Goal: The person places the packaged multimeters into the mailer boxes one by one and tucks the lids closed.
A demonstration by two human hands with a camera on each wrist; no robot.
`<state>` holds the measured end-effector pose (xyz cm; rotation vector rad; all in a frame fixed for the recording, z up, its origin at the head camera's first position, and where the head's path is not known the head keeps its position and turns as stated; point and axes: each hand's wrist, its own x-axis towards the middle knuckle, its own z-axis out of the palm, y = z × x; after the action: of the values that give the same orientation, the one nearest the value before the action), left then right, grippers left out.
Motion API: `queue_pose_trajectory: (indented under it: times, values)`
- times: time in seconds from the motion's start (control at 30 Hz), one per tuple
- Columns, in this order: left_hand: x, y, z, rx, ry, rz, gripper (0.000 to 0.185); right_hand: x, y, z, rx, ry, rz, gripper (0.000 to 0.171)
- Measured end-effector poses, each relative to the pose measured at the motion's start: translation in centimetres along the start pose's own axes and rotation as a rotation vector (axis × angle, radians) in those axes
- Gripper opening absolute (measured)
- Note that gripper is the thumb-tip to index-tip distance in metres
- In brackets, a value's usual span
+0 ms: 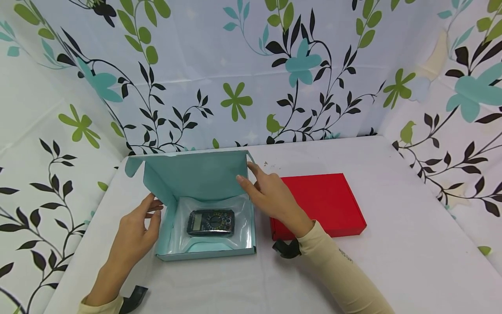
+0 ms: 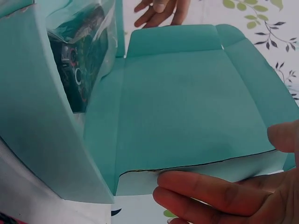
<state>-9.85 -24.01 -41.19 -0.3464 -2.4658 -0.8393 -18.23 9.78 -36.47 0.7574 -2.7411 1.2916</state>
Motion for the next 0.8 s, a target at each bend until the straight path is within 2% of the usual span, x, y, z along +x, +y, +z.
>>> queue_pose_trajectory:
  times: [0.33, 0.7, 0.8]
  values:
    - [-0.2, 0.1, 0.1, 0.017, -0.008, -0.015, 0.039, -0.5, -0.2, 0.1, -0.054, -0.013, -0.038, 0.063]
    - [-0.3, 0.3, 0.0, 0.039, -0.011, -0.024, 0.028, -1.8, -0.3, 0.6, -0.107, -0.009, -0.057, 0.07]
    - [-0.3, 0.2, 0.1, 0.04, -0.016, -0.032, 0.025, -2.5, -0.2, 0.9, -0.123, -0.007, -0.083, 0.078]
